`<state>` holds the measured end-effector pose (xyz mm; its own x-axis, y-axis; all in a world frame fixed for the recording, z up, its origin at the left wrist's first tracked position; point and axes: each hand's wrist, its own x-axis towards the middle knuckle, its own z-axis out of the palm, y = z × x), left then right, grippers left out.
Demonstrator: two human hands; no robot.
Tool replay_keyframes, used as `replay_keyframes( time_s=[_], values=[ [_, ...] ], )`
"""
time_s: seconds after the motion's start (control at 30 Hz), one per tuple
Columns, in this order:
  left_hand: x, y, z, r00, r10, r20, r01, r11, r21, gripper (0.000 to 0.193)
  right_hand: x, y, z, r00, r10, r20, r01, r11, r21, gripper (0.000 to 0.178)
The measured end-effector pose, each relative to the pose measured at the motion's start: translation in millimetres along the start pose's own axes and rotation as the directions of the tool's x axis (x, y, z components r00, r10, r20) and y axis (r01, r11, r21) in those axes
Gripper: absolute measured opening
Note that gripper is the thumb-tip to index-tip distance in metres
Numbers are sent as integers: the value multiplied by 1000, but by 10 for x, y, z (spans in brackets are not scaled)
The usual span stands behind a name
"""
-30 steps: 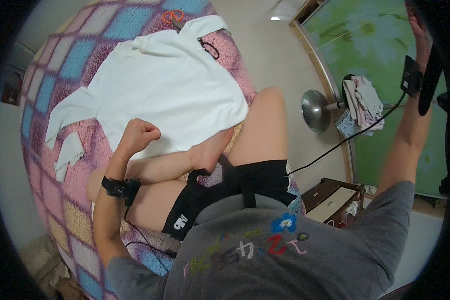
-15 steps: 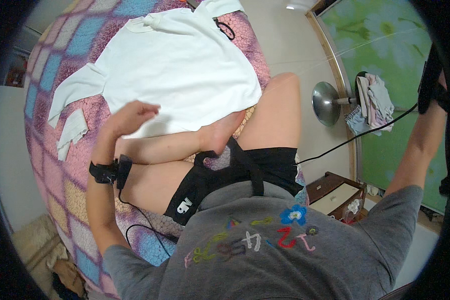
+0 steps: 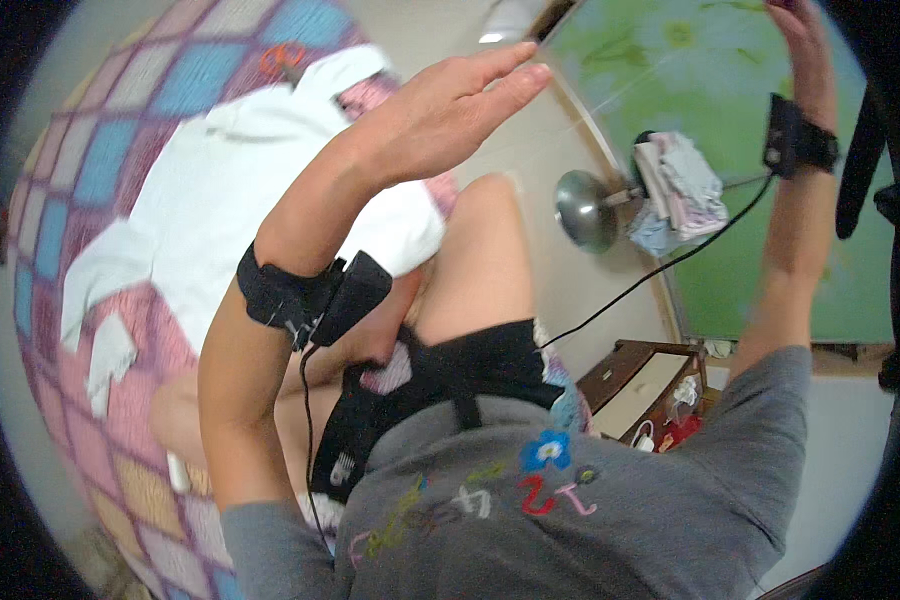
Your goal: The person cuts a white fabric garment with scissors, then prepares a needle and thread by pulling thread from a spool and threading the needle. The garment is laid on a patterned bedspread during the process.
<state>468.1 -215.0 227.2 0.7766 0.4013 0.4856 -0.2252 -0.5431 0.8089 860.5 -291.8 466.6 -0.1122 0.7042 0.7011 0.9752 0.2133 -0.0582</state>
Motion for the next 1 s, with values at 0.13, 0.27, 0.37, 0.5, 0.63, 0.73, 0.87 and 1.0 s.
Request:
replay_keyframes(
  time_s=[0.13, 0.27, 0.37, 0.5, 0.63, 0.73, 0.87, 1.0],
  values=[
    [541, 289, 49, 999, -12, 44, 21, 981, -192, 51, 106, -1090, 443, 870, 420, 258, -364, 196, 910, 15],
    [728, 498, 98, 999, -50, 20, 51, 755, -654, 51, -50, -1853, 1007, 913, 296, 282, -359, 251, 899, 18],
    [653, 618, 72, 992, -7, 130, 110, 579, -808, 46, -160, -2324, 885, 865, 308, 395, -466, 204, 861, 24],
    [399, 632, -73, 969, -229, 89, 218, 637, -739, 31, -177, -2258, 977, 886, 246, 394, -436, 149, 887, 23],
    [31, 482, -384, 927, -368, 75, 325, 682, -655, 22, -162, -1796, 880, 909, 243, 337, -391, 223, 893, 23],
    [-449, 360, -797, 889, -458, -4, 406, 791, -457, 19, -153, -1456, 783, 878, 332, 345, -414, 163, 896, 22],
    [-900, 345, -1168, 822, -569, 24, 558, 795, -238, 18, -458, -746, 435, 852, 474, 220, -375, 261, 890, 40],
    [-1358, 368, -1509, 798, -600, 53, 600, 784, -156, 19, -562, 243, 175, 910, 149, 387, -408, 165, 898, 41]
  ],
)
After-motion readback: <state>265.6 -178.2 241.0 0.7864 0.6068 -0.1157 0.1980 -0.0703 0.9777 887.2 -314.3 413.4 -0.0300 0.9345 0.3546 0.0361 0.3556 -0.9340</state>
